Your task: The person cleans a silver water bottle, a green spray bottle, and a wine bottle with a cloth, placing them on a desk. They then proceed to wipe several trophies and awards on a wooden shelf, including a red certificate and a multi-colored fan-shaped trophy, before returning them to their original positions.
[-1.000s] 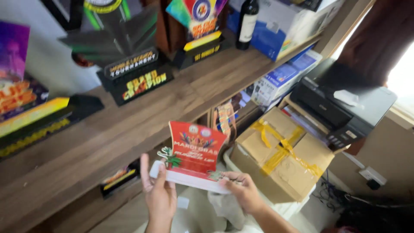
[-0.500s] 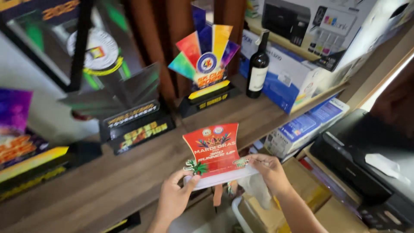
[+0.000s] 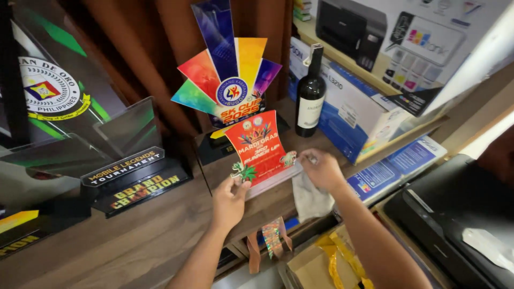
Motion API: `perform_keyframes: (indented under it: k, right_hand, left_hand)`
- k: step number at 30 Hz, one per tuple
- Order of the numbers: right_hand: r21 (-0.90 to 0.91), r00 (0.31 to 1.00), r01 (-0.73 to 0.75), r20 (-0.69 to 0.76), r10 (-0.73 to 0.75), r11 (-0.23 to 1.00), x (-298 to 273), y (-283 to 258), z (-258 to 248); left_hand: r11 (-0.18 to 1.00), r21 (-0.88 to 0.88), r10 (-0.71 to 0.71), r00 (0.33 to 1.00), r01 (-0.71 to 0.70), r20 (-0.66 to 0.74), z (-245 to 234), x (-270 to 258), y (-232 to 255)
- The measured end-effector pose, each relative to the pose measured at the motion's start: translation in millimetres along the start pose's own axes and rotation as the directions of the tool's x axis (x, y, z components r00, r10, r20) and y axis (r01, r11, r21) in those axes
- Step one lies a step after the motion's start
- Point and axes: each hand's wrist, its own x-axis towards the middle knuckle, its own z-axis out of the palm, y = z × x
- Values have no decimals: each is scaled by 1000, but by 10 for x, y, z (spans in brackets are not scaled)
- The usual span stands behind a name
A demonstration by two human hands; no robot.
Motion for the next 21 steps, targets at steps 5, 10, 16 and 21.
perform_keyframes:
  k: [5, 10, 16, 21]
  right_hand:
    - [-184, 955, 18, -289, -72, 983, 476, 219, 96]
    - [-384, 963, 29, -237, -129, 923, 809, 321, 227]
    - [-462, 976, -171, -203, 84, 870, 939, 158, 285]
    - [-477, 956, -293, -168, 242, 828, 1020, 87, 273]
  left_hand:
    - [996, -92, 5, 1000, -8, -25, 63, 98, -187]
    - [994, -94, -45, 999, 46, 19, 8, 118, -38]
    - [993, -33, -110, 992, 112, 66, -6, 123, -3]
    - [998, -49, 50, 998, -49, 27, 32, 104, -46]
